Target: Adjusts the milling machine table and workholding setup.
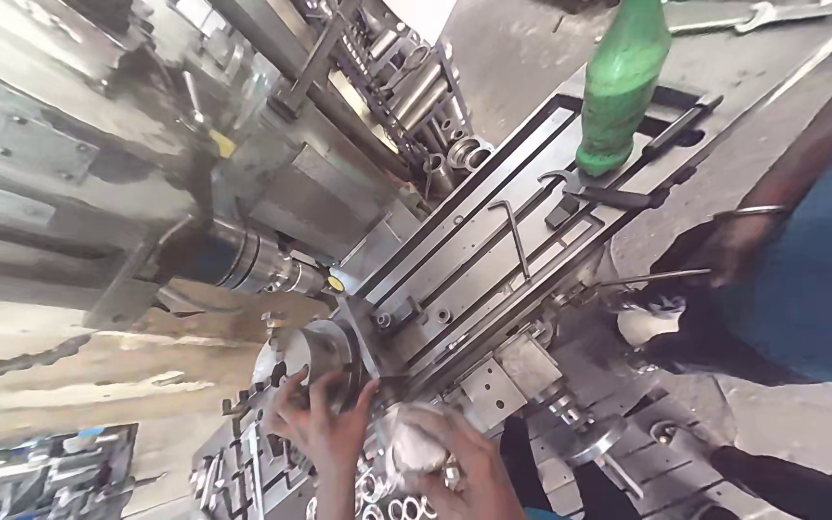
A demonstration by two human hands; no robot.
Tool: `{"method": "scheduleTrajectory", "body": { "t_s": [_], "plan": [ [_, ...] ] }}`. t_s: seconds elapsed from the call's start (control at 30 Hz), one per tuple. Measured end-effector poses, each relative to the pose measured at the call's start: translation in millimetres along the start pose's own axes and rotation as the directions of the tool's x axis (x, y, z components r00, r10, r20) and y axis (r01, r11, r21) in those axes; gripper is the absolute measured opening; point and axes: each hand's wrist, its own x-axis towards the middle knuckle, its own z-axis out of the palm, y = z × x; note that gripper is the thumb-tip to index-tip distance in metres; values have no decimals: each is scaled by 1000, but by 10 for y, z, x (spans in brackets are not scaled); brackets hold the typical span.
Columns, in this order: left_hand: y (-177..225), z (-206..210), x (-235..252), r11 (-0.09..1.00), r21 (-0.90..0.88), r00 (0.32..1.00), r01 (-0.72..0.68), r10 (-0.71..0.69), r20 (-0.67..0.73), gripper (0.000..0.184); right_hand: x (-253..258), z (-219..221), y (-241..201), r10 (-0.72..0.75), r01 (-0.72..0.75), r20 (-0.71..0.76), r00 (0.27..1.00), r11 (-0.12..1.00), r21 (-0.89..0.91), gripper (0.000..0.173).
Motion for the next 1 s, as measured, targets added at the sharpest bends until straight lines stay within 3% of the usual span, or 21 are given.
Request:
{"method": "scheduleTrajectory", "body": {
  "t_s": [0.07,0.13,0.3,0.4,0.53,0.63,0.7,0.77,0.87,0.93,1.0],
  "plan": [
    [-7,7,-6,1000,9,1000,6,-6,1,64,336,-80,-3,-84,62,-130,988,984,-165,53],
    [-15,7,-17,1000,12,1000,18,-17,-4,64,903,-205,-36,-127,23,-220,967,907,-421,61],
    [-29,33,-28,999,-42,999,25,-26,-21,61,2529,-493,328,60,-200,-214,975,653,-730,66],
    [-46,48,-30,997,-68,999,20,-23,-37,59,2960,-648,736,128,-188,-140,982,557,-809,73],
    [-92,71,-35,998,-56,998,3,-7,-70,56,3110,-741,864,122,-67,0,992,542,-838,76],
    [-84,86,-28,999,-49,997,-6,3,-72,53,3075,-911,709,95,0,68,993,587,-810,82],
    [-101,81,-25,998,-59,998,-11,7,-64,53,2896,-1035,558,24,-57,-53,998,601,-797,69],
    [-124,35,-33,994,-111,999,-22,18,-42,52,2662,-1180,557,59,-225,-227,972,503,-834,51],
    [-324,-117,49,964,-265,995,-32,6,-97,46,2444,-1283,712,175,-363,-321,931,339,-868,59],
    [-576,-153,195,963,-265,978,-50,-7,-208,43,2431,-1306,706,202,-401,-352,914,322,-858,65],
    [-815,-134,322,967,-252,973,-32,-28,-230,54,2467,-1356,656,252,-435,-368,895,306,-847,58]
  ]
}}
